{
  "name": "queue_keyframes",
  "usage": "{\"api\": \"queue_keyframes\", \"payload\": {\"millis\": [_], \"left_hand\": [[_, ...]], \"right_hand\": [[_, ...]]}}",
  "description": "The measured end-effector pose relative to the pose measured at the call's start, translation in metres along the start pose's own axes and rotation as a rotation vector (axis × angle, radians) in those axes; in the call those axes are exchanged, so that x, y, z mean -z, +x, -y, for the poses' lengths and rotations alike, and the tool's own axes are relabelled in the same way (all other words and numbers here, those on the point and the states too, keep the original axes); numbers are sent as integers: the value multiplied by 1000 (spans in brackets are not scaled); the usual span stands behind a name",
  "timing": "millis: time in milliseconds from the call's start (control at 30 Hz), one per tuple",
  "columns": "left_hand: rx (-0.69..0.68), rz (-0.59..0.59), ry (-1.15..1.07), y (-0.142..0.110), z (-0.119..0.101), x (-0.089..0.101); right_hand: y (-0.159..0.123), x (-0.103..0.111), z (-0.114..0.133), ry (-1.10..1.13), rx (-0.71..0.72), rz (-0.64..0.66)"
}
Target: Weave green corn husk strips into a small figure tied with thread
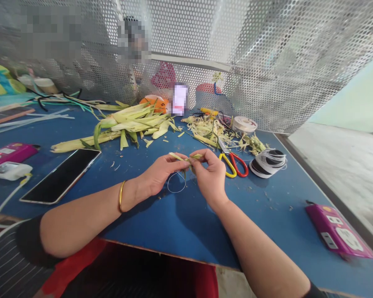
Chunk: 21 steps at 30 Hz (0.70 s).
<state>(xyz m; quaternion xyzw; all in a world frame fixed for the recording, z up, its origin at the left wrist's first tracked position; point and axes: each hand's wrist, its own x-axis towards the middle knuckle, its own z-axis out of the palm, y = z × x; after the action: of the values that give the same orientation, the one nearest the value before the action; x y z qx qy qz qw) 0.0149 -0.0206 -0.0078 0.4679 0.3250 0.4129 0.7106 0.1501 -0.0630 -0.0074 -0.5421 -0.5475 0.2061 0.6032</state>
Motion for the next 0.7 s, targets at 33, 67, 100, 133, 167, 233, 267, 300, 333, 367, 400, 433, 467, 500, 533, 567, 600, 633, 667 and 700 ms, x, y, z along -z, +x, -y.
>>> {"api": "queue_keyframes", "payload": {"millis": [33, 67, 100, 133, 167, 233, 267, 300, 333, 367, 400, 433, 467, 500, 533, 567, 600, 633, 667, 700], "left_hand": [[16, 8, -10, 0, -1, 0], [28, 16, -14, -1, -1, 0], [36, 22, -14, -1, -2, 1], [41, 26, -13, -1, -2, 1], [45, 30, -12, -2, -3, 1], [44, 44, -13, -2, -4, 1], [42, 54, -18, -2, -4, 1], [38, 64, -24, -3, -5, 1], [33, 74, -27, -3, -5, 1], [27, 81, -29, -4, -6, 0], [24, 84, -31, -4, -6, 0], [24, 84, -33, -5, -7, -1], [28, 79, -35, -5, -8, -1], [36, 70, -39, -5, -8, -1], [45, 59, -43, -5, -8, -1], [54, 49, -45, -5, -8, -1], [59, 41, -44, -5, -7, 0], [61, 38, -40, -5, -7, 0], [62, 42, -35, -4, -6, 0], [59, 50, -27, -4, -6, 1]], "right_hand": [[0, 1, 1, -76, 54, -13], [0, 2, 1, -148, 102, -24], [0, 3, 2, -201, 138, -30], [0, 3, 2, -230, 155, -31], [0, 4, 1, -237, 158, -31], [0, 4, 1, -212, 135, -30], [0, 3, 2, -193, 119, -28], [0, 3, 2, -173, 102, -25], [0, 2, 3, -152, 86, -20], [0, 2, 4, -129, 68, -11], [0, 1, 5, -103, 50, -1], [0, 1, 5, -75, 30, 8], [0, 1, 5, -49, 10, 15], [0, 1, 5, -26, -10, 20], [0, 1, 4, -9, -31, 23], [0, 1, 3, 6, -52, 25], [0, 1, 2, 19, -71, 30], [0, 1, 1, 40, -92, 37], [1, 1, 0, 70, -113, 47], [1, 1, 0, 110, -137, 60]]}}
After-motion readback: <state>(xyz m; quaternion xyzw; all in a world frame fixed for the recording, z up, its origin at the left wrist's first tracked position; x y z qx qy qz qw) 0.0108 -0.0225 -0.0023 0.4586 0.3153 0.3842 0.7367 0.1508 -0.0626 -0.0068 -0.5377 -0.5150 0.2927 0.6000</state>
